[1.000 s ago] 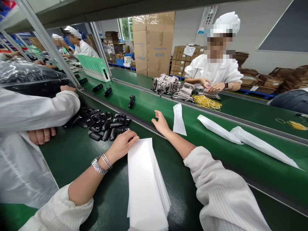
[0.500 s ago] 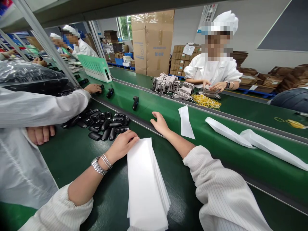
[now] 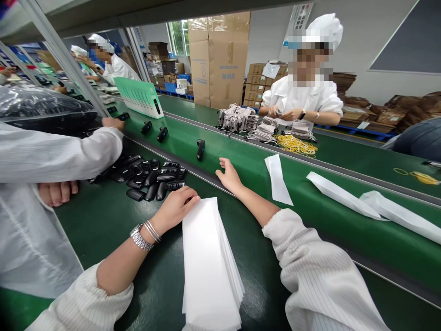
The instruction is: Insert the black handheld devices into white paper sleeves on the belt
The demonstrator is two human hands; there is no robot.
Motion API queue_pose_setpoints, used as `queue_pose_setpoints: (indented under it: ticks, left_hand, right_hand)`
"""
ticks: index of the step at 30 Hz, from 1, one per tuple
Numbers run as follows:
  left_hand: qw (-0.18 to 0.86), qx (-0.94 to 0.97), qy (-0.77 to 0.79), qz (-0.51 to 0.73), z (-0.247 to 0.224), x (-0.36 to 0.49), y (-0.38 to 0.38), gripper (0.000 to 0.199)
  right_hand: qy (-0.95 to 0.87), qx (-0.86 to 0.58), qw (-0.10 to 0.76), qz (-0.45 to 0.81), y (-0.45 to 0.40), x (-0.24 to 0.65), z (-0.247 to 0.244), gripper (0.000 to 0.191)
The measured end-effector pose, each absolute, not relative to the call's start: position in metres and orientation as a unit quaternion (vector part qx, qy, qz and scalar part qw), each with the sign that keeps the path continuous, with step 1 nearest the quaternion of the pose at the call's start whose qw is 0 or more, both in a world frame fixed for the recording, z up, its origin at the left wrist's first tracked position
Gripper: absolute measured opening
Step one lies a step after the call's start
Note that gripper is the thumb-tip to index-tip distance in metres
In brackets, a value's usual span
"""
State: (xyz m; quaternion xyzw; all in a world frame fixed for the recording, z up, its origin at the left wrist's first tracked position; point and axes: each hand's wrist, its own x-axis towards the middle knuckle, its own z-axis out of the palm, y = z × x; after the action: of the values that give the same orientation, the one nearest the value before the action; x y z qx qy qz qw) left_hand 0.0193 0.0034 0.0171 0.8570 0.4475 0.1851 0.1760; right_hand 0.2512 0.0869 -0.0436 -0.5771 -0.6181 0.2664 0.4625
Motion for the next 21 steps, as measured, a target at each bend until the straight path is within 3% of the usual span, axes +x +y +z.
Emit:
queue_pose_setpoints:
  ticks: [21]
  left_hand:
    - [0.175,0.861,0.441,0.182,0.0151,0.0197,-0.0012,0.028]
  right_hand:
    - [-0.632,-0.573,0.449,0.264,0.0812,0.2502,-0.0417,0.050]
